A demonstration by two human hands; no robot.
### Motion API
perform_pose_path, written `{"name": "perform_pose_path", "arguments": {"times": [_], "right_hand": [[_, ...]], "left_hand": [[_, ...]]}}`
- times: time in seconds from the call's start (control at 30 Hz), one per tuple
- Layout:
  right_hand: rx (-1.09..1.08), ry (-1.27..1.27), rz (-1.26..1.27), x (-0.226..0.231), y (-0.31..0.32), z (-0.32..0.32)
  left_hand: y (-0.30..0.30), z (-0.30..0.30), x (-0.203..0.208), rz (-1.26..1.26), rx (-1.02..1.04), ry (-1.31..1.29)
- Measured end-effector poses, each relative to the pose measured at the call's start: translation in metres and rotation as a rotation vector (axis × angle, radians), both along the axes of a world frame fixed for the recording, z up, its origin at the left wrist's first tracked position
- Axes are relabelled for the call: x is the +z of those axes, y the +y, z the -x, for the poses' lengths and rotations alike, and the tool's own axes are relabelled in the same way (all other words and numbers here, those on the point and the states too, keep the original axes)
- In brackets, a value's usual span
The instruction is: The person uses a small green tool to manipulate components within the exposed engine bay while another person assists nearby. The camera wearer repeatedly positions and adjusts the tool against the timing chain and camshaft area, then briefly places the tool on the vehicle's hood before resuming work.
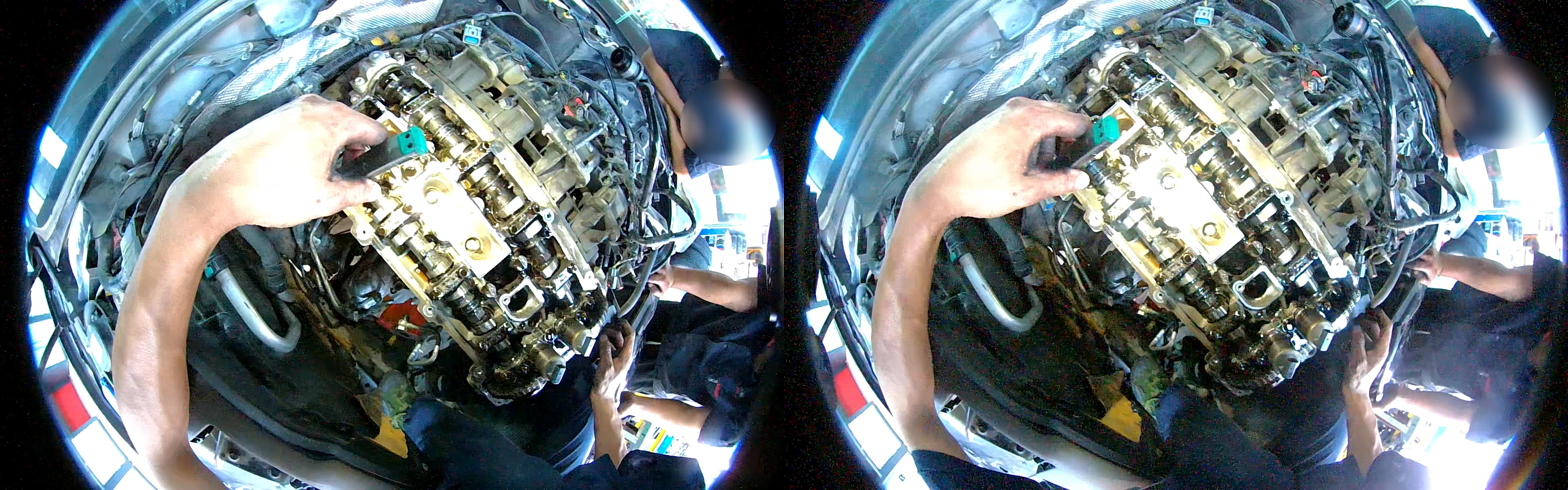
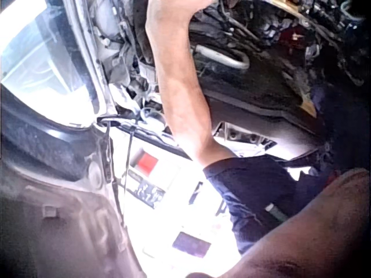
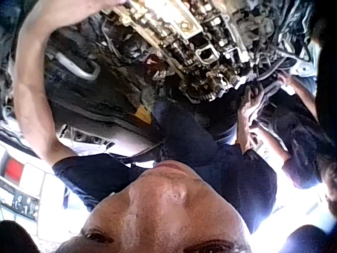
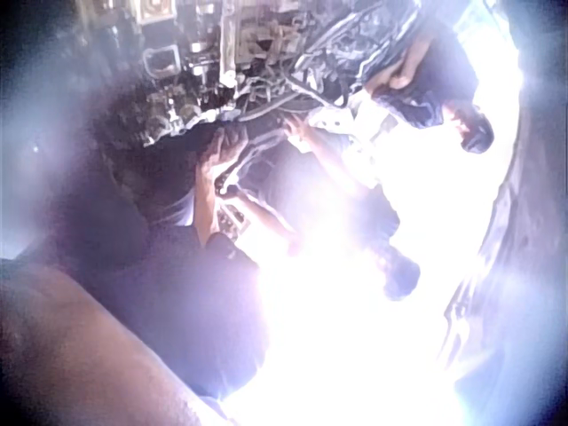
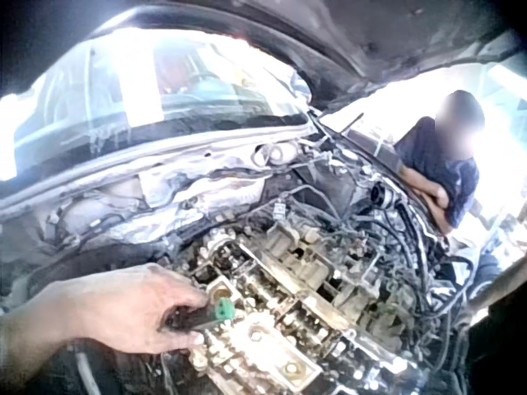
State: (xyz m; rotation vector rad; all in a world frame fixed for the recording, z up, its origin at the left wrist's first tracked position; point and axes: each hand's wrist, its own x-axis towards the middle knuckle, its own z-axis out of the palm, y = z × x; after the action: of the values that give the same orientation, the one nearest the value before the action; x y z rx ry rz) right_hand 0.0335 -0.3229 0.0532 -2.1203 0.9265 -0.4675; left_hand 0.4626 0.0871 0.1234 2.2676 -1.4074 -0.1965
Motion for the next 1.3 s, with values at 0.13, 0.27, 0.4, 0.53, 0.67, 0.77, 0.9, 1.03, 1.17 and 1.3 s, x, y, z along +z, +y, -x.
{"name": "perform_pose_path", "arguments": {"times": [0.13,0.27,0.4,0.53,0.67,0.77,0.9,1.03,1.17,1.3], "right_hand": [[-0.022,-0.03,-0.041,-0.004,-0.004,0.005],[0.002,-0.091,-0.098,-0.009,-0.005,0.001],[0.005,-0.095,-0.063,-0.004,-0.003,0.0],[-0.013,-0.064,-0.061,-0.005,-0.001,-0.003],[-0.037,-0.072,-0.084,-0.012,-0.012,0.009],[-0.026,-0.073,-0.086,-0.006,-0.004,-0.002],[-0.021,-0.065,-0.069,-0.006,-0.005,0.0],[0.001,-0.062,-0.063,-0.005,-0.007,0.001],[-0.036,-0.039,-0.006,-0.004,-0.001,-0.002],[0.037,-0.062,-0.031,-0.009,-0.012,0.001]], "left_hand": [[-0.003,-0.004,0.008,-0.08,0.006,-0.013],[0.001,-0.002,-0.006,0.056,0.039,-0.237],[-0.005,0.003,0.02,-0.093,0.05,-0.039],[-0.006,0.01,0.012,-0.046,0.106,-0.127],[-0.015,0.007,0.016,0.022,0.093,-0.117],[-0.014,0.008,0.011,0.079,0.001,-0.016],[-0.008,0.007,0.014,-0.017,-0.007,-0.01],[0.005,0.001,0.006,-0.229,0.016,-0.157],[0.012,-0.01,0.004,-0.323,0.151,-0.024],[0.019,-0.01,0.002,-0.364,0.12,-0.065]]}}
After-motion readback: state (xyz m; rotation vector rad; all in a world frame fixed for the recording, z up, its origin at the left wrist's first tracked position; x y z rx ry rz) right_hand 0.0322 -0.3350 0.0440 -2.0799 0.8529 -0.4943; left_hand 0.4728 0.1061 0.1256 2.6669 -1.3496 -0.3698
